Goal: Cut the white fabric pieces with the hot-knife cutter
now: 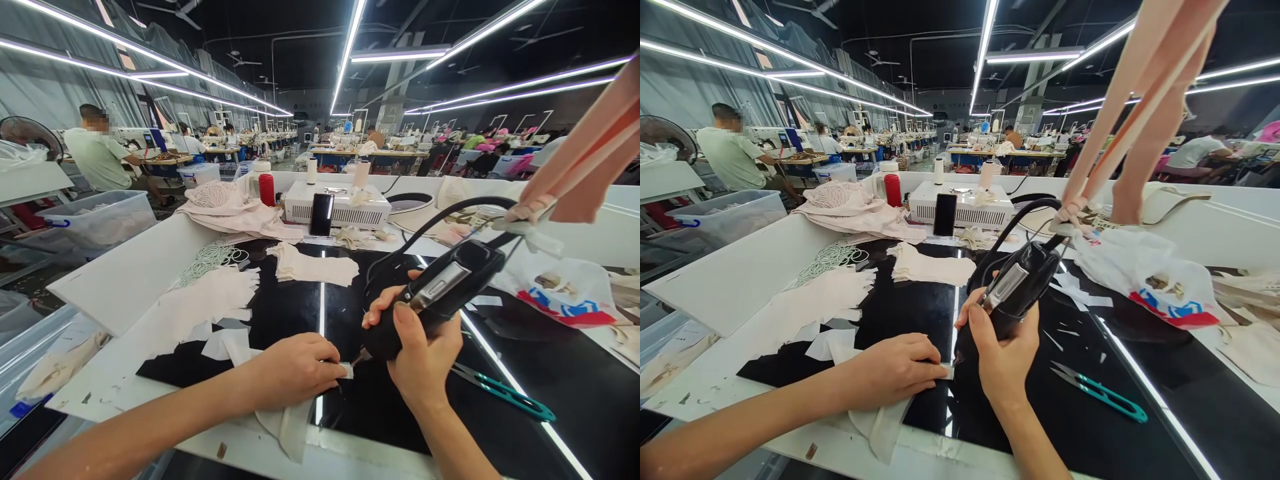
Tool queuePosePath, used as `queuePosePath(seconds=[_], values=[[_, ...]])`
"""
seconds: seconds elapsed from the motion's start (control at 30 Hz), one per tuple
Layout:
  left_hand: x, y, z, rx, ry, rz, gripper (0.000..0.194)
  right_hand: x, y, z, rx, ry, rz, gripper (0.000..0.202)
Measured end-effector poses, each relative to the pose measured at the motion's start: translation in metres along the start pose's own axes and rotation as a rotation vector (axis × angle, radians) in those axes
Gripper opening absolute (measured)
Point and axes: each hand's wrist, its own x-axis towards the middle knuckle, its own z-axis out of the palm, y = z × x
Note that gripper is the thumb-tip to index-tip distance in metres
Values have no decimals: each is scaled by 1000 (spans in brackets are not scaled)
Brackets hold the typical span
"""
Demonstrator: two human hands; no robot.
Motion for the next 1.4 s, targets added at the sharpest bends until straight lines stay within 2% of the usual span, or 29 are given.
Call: queuePosePath(seconds=[0.5, 0.77, 1.03, 1.4], values=[[-3, 1, -4, -52, 42, 26, 21, -1, 2, -1, -29, 3, -32, 45], [-3, 1, -4, -20, 67, 52, 19, 1, 2, 0, -53, 0, -37, 34], [-3, 2, -3, 4, 64, 53, 17, 1, -4, 2, -19, 8, -40, 39], [-3, 1, -2, -15, 64, 55, 16, -3, 0, 1, -79, -8, -30, 25]])
